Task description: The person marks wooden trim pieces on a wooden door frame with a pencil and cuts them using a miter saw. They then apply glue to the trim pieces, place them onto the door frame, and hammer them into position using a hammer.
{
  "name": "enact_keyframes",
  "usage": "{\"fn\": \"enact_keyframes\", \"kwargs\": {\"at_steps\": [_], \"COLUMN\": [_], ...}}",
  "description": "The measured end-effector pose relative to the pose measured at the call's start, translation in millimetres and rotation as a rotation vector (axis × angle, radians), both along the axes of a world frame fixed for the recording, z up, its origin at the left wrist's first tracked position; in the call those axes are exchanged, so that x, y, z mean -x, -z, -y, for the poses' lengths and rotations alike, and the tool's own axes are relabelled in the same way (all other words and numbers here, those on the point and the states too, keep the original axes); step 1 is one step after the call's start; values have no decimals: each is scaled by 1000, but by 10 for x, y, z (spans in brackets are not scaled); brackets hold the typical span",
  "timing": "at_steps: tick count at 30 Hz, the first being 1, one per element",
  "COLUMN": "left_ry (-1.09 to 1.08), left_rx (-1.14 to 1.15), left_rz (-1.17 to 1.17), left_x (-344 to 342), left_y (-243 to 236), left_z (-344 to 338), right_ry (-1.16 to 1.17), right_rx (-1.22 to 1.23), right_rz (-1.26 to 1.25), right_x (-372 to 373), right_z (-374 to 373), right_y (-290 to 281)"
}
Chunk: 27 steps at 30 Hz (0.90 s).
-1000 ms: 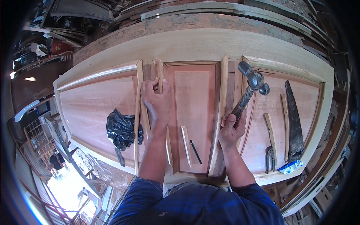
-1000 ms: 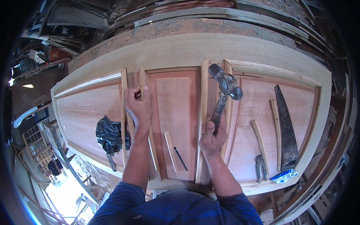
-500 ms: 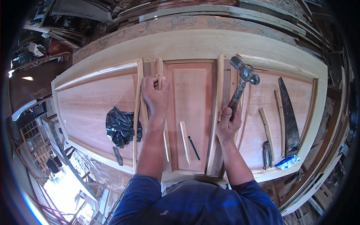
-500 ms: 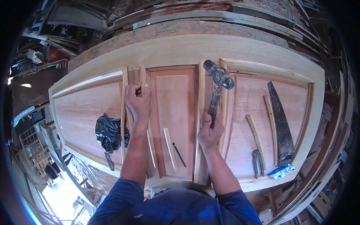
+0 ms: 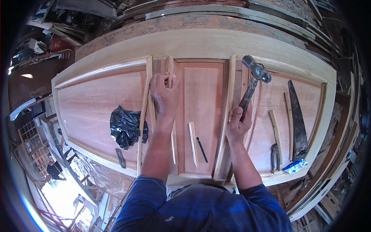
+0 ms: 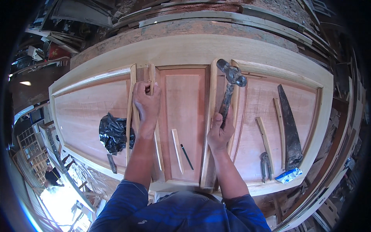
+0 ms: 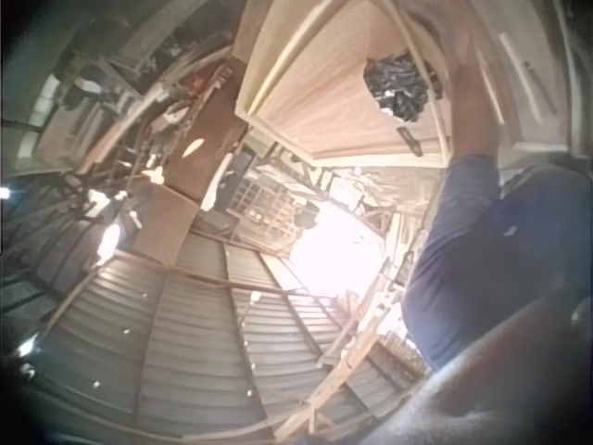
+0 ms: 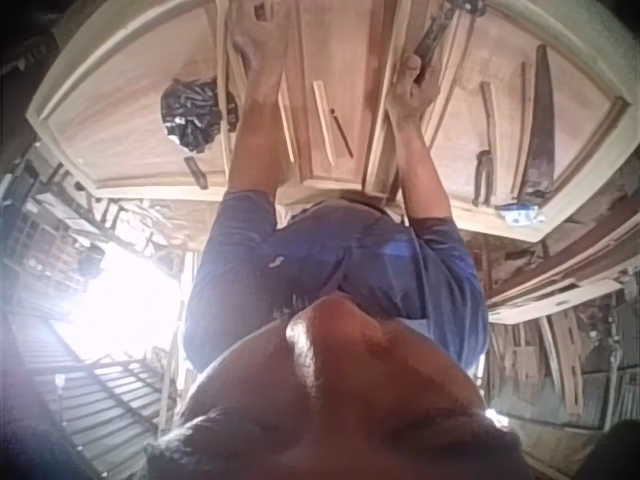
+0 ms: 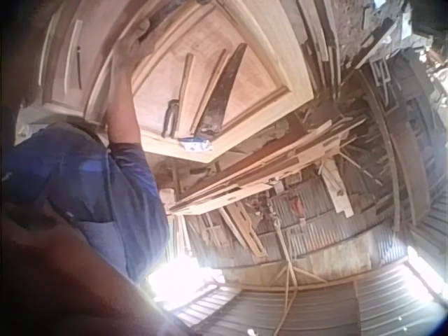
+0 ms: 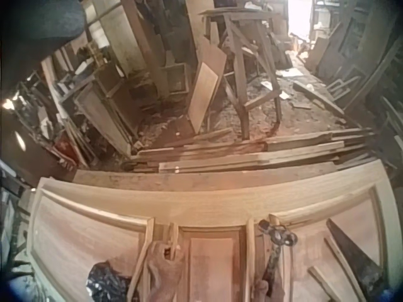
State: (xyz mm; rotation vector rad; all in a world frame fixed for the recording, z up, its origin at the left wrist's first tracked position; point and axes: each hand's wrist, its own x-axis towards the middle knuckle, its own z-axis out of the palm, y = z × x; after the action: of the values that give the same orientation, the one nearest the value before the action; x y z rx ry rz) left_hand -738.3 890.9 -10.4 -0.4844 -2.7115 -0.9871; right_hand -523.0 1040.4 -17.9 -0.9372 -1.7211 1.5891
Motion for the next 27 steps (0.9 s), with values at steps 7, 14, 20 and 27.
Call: {"fn": "enact_keyframes", "kwargs": {"at_steps": [7, 14, 20, 27], "left_ry": [3, -2, -29, -33], "left_rx": [-38, -17, -63, -104], "left_rz": [-92, -164, -111, -77], "left_x": [23, 7, 8, -8], "left_y": [60, 8, 54, -47], "left_z": [-16, -13, 39, -18], "right_ry": [-23, -320, -667, -597], "right_rx": [23, -462, -528, -709], "right_rz": [3, 142, 543, 390], "right_x": [40, 368, 679, 737], "right_z": [-39, -121, 103, 183], "right_y": [-59, -588, -1018, -1067]}}
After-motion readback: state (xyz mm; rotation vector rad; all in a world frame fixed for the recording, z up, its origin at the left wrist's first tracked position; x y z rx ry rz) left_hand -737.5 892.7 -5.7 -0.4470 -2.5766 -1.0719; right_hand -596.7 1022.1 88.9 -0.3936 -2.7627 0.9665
